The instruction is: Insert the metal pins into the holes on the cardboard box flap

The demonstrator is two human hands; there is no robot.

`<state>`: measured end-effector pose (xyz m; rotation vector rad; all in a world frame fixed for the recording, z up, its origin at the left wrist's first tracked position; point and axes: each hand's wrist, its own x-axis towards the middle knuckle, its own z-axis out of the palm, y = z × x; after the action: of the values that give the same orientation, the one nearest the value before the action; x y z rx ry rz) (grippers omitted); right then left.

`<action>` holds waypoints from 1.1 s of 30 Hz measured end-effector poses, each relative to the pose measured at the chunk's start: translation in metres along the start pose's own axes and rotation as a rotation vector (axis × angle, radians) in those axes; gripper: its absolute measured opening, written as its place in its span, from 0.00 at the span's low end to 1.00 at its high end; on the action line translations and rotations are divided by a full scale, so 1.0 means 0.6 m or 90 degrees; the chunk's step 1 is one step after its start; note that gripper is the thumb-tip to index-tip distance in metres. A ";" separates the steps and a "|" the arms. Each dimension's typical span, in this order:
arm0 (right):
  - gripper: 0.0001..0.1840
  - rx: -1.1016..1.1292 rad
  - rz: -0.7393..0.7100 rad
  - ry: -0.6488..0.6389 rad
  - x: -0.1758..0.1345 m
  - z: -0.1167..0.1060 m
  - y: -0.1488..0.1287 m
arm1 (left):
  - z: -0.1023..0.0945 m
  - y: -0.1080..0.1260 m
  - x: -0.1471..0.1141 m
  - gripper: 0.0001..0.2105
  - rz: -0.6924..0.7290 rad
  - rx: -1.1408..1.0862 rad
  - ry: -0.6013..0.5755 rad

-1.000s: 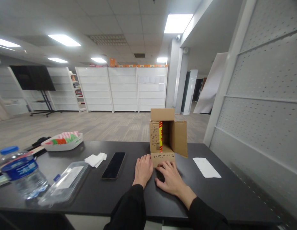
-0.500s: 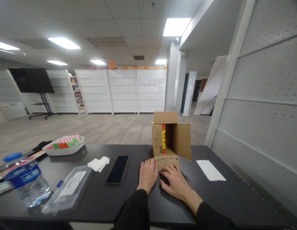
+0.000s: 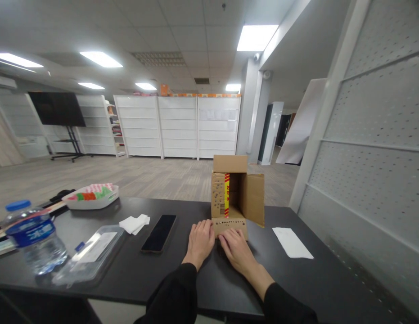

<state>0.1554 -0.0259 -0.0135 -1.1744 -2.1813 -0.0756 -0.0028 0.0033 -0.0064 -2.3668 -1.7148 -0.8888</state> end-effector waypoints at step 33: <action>0.15 0.070 0.082 0.191 0.055 0.025 0.066 | -0.002 -0.005 0.011 0.08 -0.069 -0.107 -0.043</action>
<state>0.1655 0.0268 -0.0164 -1.1579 -1.8219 -0.0700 -0.0045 0.0092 -0.0028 -2.4530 -1.8805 -1.0184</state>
